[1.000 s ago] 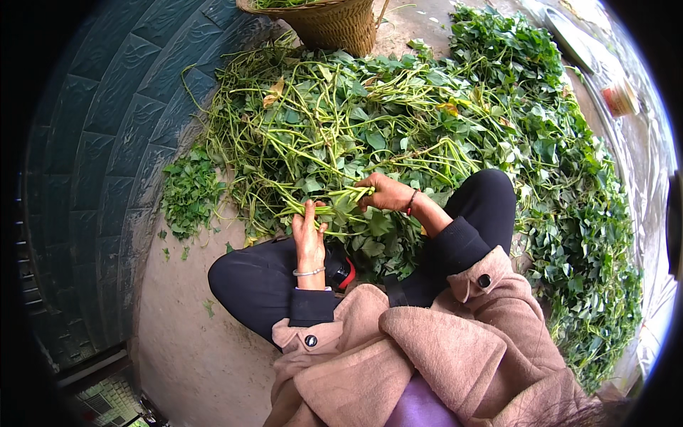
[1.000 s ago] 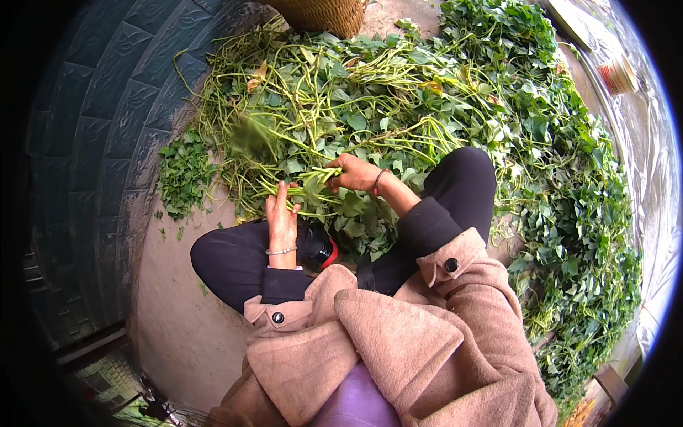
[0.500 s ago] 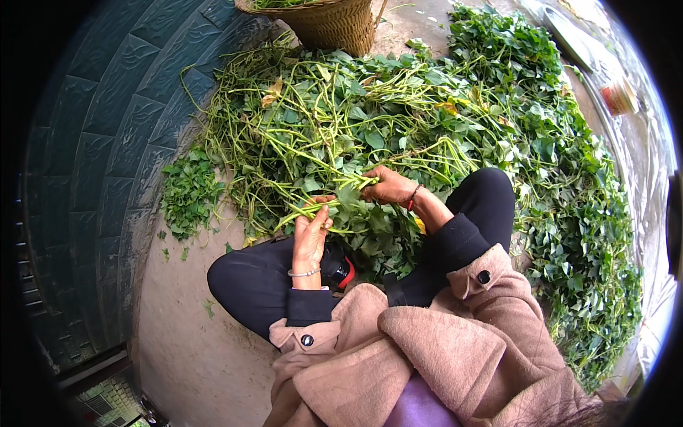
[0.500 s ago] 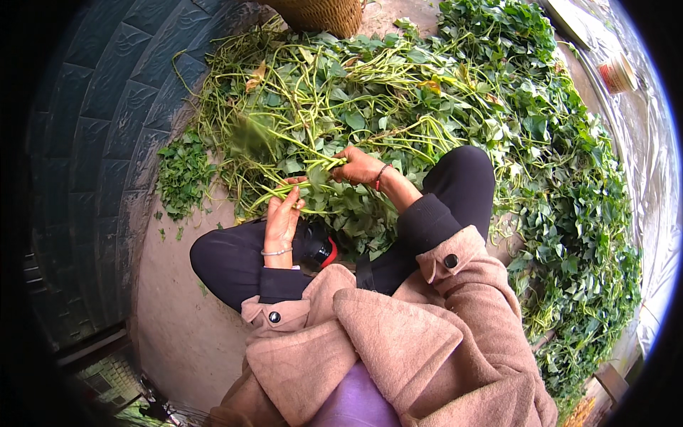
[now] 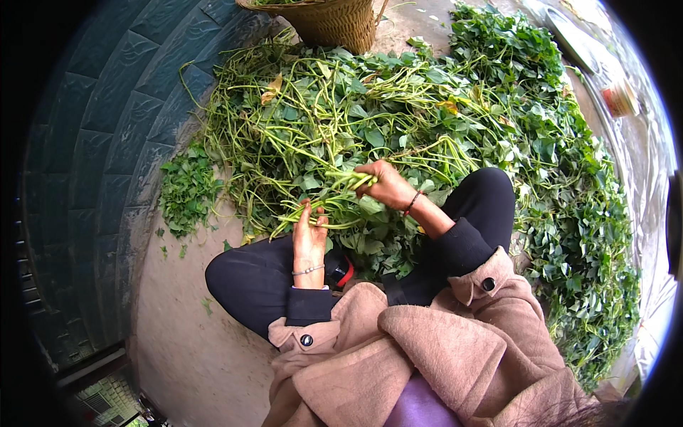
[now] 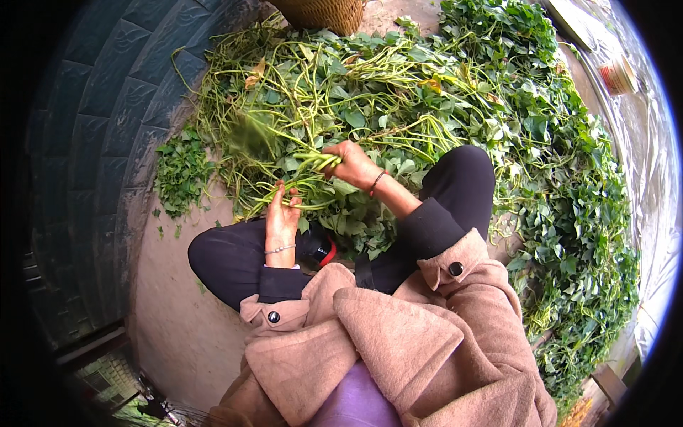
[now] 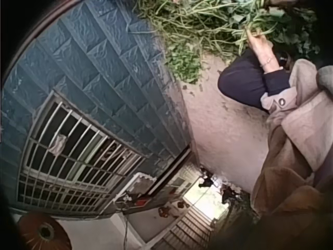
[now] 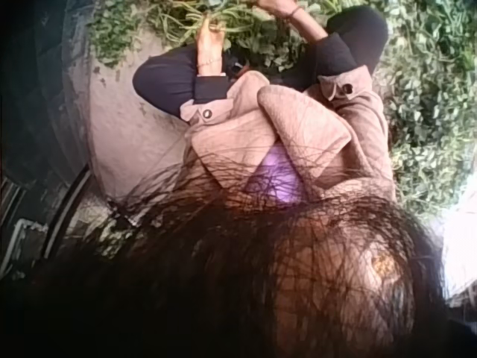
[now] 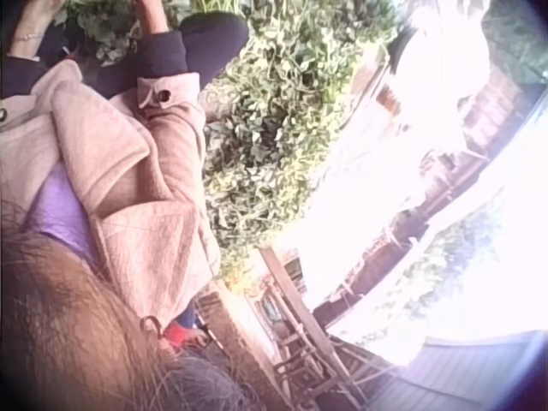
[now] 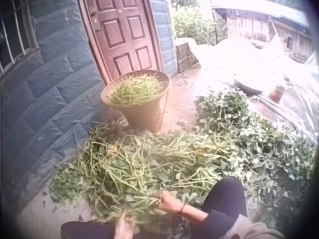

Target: The person sits on the floor and sorts through a large pile of leafy green vegetables, picking up stems and leaves and placing them into a woven basket. The person repeatedly handles the greens, separating them by hand.

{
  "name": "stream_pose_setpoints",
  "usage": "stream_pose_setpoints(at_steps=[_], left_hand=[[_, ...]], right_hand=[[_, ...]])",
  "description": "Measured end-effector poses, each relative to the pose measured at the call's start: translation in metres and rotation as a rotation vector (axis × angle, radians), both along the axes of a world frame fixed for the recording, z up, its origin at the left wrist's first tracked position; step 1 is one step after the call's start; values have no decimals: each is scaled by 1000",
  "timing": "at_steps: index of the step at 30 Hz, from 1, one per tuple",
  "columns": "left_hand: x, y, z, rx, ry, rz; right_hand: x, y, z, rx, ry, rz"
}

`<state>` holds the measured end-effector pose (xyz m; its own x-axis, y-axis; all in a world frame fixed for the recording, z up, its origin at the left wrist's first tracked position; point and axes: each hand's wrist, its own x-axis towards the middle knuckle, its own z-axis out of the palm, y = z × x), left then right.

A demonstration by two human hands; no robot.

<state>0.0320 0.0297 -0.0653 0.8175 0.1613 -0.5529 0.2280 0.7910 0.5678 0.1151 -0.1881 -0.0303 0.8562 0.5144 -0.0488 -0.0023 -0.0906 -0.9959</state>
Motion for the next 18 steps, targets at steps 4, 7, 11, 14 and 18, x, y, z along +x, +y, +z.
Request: stream_pose_setpoints(at_steps=[4, 7, 11, 14, 18], left_hand=[[1, -4, -6, -86, -7, -37], [-1, -6, -13, -110, -59, -48], [-3, -8, -17, -129, -69, -4], [-1, -11, -14, -48, -38, -4], [0, -9, -12, -48, -47, -51]], right_hand=[[-28, 25, -8, -146, -118, 82], [-43, 38, -13, -198, -260, 23], [-37, 39, -26, -271, -276, 109], [-31, 36, -35, -109, -21, 198], [-30, 30, -34, 44, 200, 179]])
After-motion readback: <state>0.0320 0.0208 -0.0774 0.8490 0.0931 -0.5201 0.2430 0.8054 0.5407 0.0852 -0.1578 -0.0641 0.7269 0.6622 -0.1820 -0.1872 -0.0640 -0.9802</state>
